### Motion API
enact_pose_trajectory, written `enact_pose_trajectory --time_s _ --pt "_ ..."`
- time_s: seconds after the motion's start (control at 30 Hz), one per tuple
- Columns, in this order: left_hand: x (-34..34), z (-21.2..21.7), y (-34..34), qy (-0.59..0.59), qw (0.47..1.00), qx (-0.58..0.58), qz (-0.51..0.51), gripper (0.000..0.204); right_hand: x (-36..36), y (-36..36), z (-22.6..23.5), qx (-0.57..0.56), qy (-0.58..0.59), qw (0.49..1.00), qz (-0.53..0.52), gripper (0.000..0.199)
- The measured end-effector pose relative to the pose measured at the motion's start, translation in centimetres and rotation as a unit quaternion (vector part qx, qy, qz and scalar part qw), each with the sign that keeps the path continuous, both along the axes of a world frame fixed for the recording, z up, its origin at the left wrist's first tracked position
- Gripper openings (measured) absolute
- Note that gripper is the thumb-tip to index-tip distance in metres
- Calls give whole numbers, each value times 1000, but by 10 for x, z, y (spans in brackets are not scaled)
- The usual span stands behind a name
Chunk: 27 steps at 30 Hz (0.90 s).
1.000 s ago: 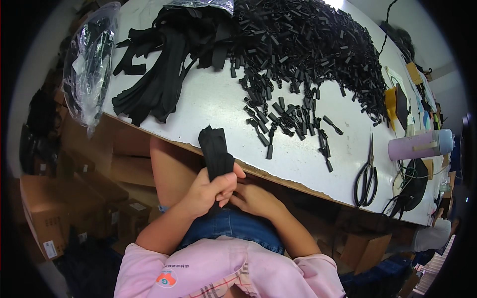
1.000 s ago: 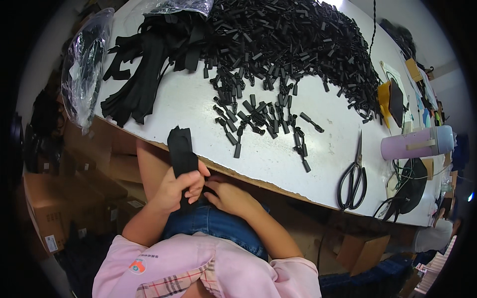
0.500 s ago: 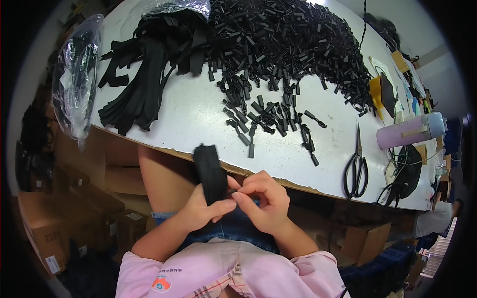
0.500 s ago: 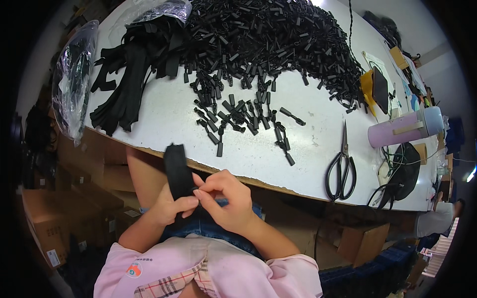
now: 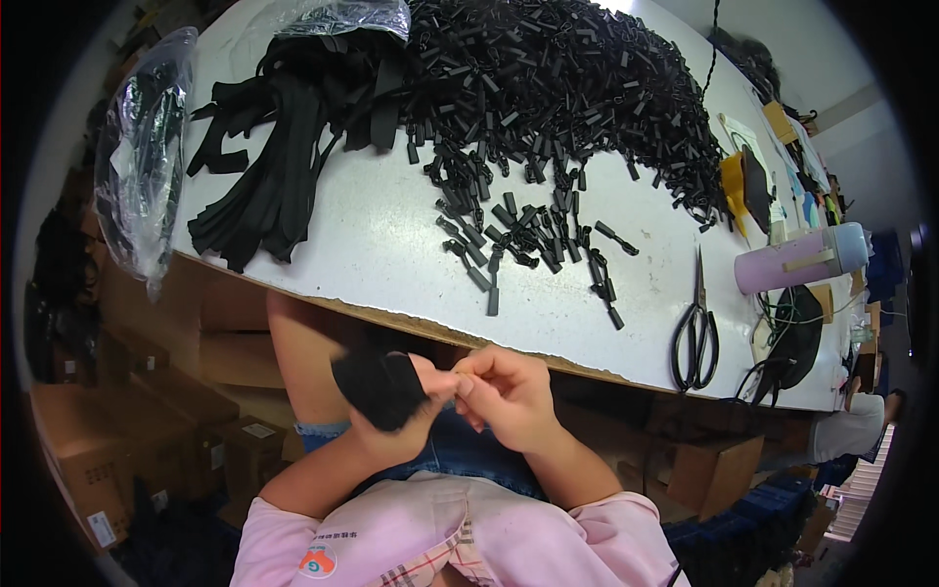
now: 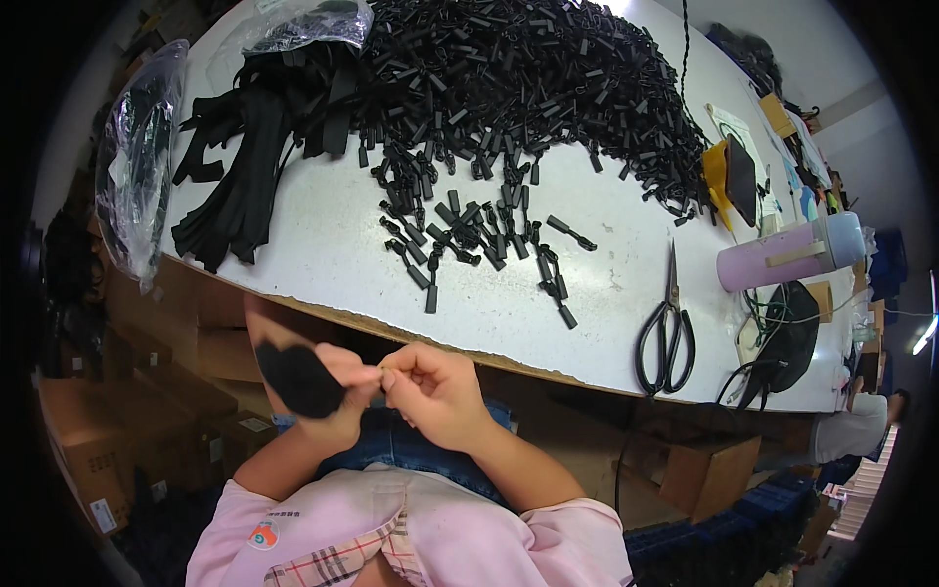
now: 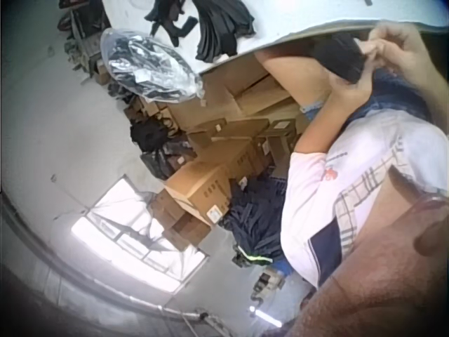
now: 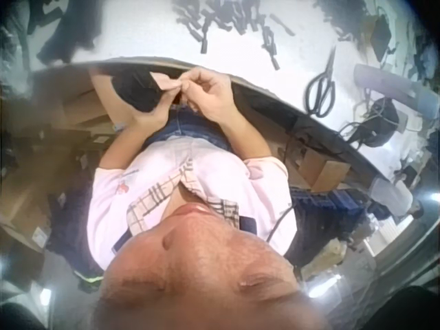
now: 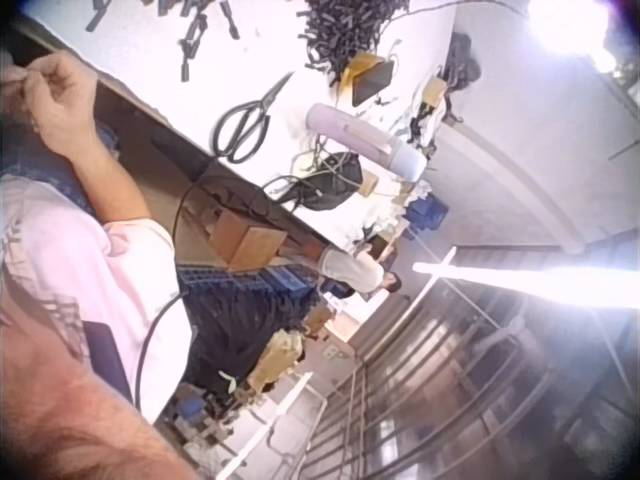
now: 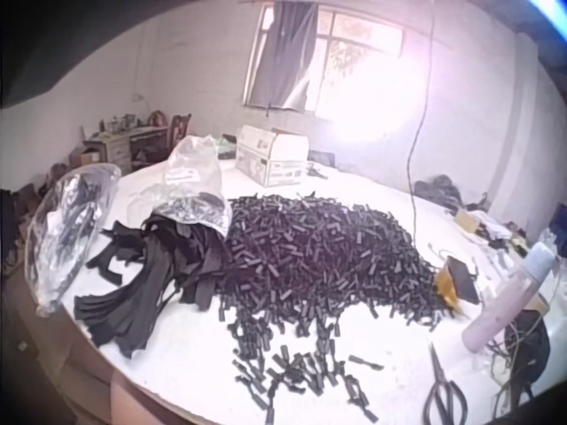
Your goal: Assembling small black plastic components onto a longer black strap at a workbench.
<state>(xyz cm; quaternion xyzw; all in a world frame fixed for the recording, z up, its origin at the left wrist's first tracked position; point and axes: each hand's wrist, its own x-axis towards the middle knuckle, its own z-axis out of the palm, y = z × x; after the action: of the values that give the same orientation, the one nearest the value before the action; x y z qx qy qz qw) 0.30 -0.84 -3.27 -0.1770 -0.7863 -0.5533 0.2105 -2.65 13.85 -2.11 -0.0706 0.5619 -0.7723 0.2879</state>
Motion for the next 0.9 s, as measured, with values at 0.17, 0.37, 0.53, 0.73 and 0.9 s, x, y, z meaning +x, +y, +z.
enact_pose_trajectory --time_s 0.17,0.37,0.53,0.73,0.9 --pt "0 17 8 -172 934 312 33 7 12 -14 -8 -129 -146 981 -26 10" --pt "-112 54 -36 -225 872 434 15 27 35 -60 -6 3 451 891 46 32" --pt "-196 92 -111 -176 727 652 -126 19 54 -99 3 -71 451 888 53 40" --pt "-222 105 -111 -114 756 642 -48 21 56 -87 8 -177 320 919 145 36" --pt "-226 103 -119 -94 710 697 36 18 54 -86 19 -87 365 927 27 33"
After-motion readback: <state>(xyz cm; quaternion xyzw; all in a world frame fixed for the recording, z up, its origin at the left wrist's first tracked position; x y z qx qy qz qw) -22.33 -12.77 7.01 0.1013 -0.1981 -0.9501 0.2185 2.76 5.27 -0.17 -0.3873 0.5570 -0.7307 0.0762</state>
